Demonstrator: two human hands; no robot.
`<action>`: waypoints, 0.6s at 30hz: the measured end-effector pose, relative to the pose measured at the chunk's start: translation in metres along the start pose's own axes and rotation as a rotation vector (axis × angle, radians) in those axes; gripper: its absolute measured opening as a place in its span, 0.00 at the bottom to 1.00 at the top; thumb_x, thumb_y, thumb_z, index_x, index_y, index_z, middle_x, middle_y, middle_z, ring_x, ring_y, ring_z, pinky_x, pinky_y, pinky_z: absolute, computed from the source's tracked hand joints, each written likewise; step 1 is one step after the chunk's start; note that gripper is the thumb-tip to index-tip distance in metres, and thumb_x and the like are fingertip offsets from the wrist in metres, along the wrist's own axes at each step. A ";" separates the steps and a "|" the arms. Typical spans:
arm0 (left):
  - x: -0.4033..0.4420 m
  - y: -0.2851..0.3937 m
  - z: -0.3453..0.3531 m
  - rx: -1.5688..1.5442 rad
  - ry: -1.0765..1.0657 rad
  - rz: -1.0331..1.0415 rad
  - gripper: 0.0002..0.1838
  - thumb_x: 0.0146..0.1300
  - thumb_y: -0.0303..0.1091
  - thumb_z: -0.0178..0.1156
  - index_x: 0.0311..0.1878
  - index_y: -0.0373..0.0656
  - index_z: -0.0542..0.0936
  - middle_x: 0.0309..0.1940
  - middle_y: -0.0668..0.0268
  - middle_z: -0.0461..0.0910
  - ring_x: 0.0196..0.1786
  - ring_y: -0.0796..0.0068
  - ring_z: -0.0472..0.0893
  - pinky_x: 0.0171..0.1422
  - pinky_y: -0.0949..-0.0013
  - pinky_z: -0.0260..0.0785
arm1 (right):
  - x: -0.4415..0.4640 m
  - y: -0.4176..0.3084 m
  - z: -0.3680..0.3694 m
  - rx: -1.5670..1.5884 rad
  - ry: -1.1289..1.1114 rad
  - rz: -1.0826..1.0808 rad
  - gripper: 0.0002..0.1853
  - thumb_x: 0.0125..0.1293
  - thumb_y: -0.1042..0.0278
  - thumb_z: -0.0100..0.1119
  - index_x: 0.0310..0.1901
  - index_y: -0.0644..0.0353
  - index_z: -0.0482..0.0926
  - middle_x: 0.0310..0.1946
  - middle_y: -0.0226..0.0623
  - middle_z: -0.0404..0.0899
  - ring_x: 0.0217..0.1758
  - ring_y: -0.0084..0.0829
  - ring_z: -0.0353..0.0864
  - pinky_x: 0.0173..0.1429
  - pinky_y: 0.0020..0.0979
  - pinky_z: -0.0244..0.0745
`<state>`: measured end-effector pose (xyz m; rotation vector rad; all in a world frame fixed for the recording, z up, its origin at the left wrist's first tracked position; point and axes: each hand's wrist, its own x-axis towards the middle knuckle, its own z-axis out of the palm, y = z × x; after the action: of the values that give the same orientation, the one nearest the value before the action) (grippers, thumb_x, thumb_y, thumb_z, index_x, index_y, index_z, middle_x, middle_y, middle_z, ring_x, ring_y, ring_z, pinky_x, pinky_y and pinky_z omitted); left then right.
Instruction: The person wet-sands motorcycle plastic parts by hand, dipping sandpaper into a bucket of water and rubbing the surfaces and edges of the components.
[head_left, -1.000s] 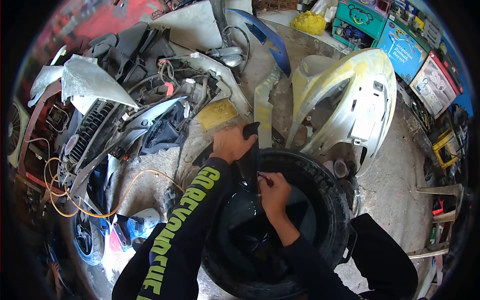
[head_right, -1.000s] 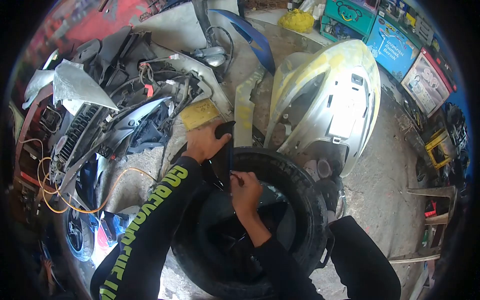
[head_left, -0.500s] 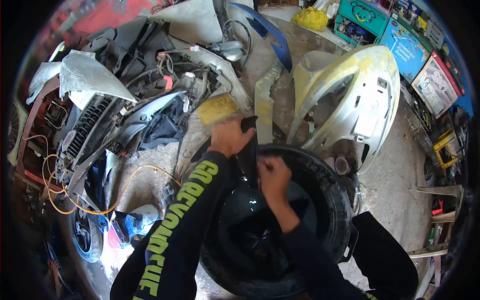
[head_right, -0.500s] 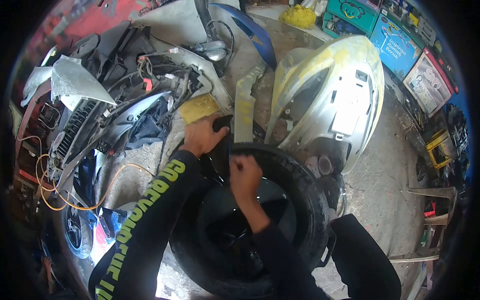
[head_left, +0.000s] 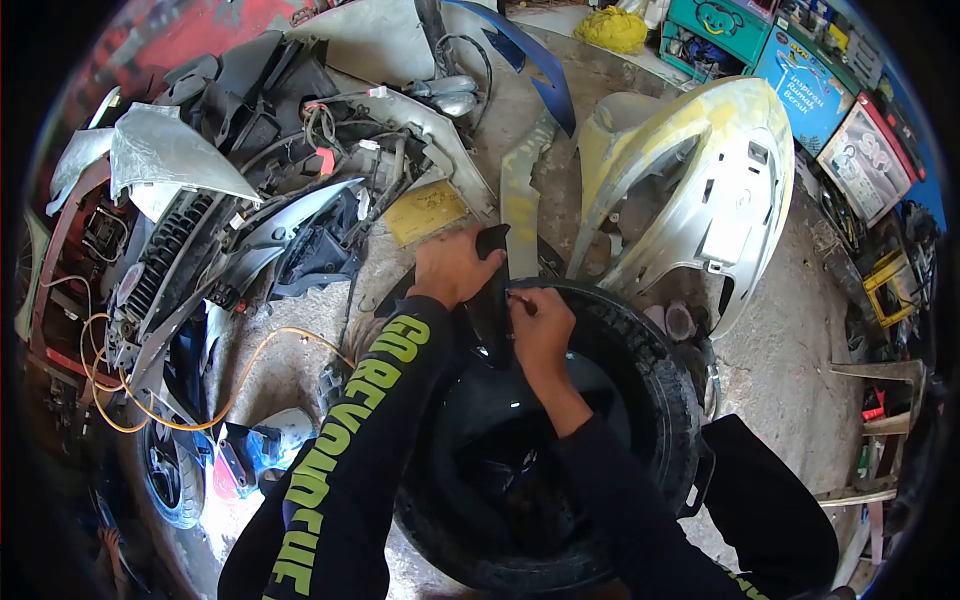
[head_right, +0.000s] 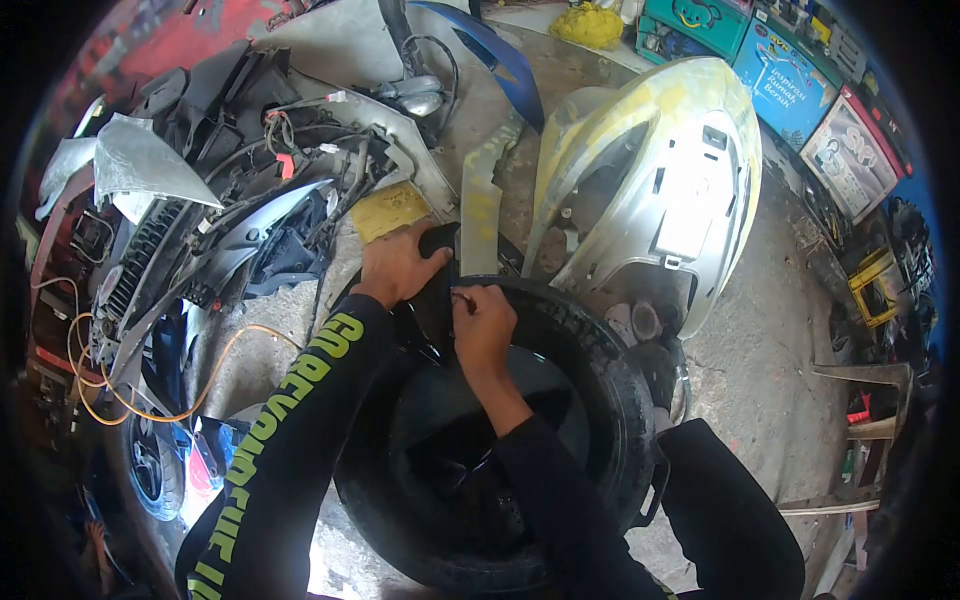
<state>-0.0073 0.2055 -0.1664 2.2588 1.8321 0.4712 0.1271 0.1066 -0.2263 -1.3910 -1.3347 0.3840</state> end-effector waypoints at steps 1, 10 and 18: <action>-0.001 0.000 0.002 0.001 0.001 0.003 0.31 0.61 0.60 0.60 0.63 0.52 0.78 0.52 0.50 0.83 0.57 0.47 0.81 0.61 0.50 0.71 | 0.003 -0.002 0.001 0.009 -0.006 0.021 0.03 0.60 0.73 0.67 0.35 0.62 0.85 0.28 0.43 0.78 0.30 0.44 0.80 0.35 0.39 0.73; -0.002 0.001 0.006 0.019 0.052 0.043 0.30 0.61 0.58 0.59 0.61 0.51 0.78 0.48 0.51 0.84 0.53 0.50 0.83 0.57 0.50 0.74 | 0.005 0.004 0.001 0.039 0.011 -0.007 0.07 0.56 0.79 0.69 0.38 0.62 0.87 0.28 0.44 0.79 0.30 0.40 0.82 0.36 0.35 0.75; 0.001 -0.003 0.005 0.007 0.033 0.043 0.31 0.61 0.59 0.60 0.63 0.51 0.77 0.48 0.50 0.84 0.53 0.50 0.83 0.56 0.50 0.74 | 0.014 -0.001 0.009 0.042 0.074 -0.031 0.07 0.54 0.80 0.70 0.36 0.61 0.88 0.26 0.42 0.79 0.29 0.36 0.83 0.36 0.33 0.77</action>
<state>-0.0082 0.2070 -0.1723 2.3125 1.8071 0.5132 0.1240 0.1223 -0.2225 -1.3352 -1.2794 0.3349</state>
